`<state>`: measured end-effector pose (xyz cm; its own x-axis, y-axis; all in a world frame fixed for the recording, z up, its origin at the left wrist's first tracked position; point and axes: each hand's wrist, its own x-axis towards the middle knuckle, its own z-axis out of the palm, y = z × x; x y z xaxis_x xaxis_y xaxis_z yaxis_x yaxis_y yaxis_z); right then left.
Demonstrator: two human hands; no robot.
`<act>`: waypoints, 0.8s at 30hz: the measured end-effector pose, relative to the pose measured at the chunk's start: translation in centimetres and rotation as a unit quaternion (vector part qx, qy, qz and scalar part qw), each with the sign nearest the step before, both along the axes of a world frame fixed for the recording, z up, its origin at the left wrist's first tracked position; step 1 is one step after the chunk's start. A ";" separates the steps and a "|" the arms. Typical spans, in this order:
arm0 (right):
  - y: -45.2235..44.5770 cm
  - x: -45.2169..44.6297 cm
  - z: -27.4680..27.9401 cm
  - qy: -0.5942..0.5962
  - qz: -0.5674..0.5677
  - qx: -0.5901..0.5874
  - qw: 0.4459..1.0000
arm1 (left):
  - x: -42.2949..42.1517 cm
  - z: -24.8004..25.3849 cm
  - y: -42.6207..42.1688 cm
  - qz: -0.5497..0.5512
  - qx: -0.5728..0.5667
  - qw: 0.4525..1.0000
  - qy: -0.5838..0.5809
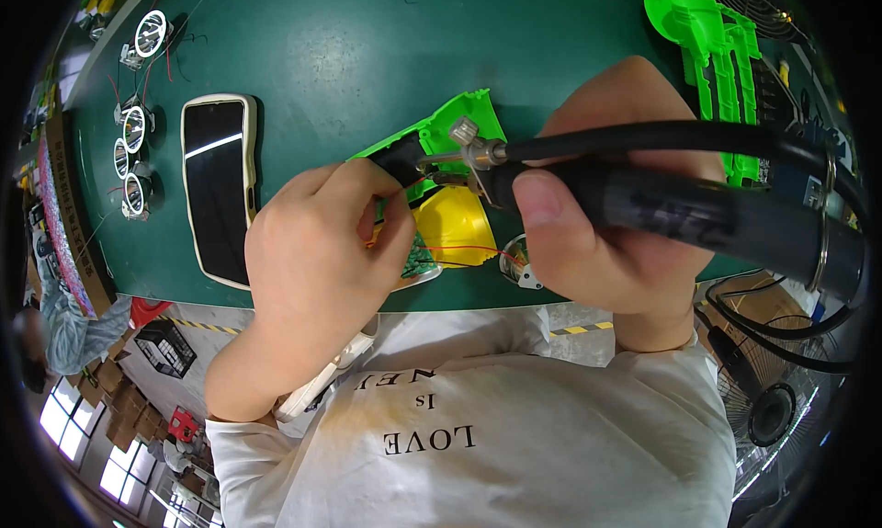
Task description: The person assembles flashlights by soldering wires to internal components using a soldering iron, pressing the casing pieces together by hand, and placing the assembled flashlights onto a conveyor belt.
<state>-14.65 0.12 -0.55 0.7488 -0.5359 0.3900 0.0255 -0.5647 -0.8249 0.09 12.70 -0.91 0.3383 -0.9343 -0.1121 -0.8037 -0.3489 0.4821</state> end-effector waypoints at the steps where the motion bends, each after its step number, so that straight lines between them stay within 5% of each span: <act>1: 0.1 0.1 0.0 -0.002 0.003 0.005 1.000 | 0.0 0.0 0.0 0.000 0.000 1.000 0.000; 24: 0.8 0.6 -0.7 -0.063 -0.054 0.057 0.995 | 0.1 0.1 -0.2 0.008 0.016 1.000 0.002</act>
<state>-14.04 0.93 -1.20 0.6332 -0.6573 0.4088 0.0762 -0.4727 -0.8779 0.19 12.46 -0.83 0.3521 -0.9249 -0.1435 -0.7965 -0.3766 0.4730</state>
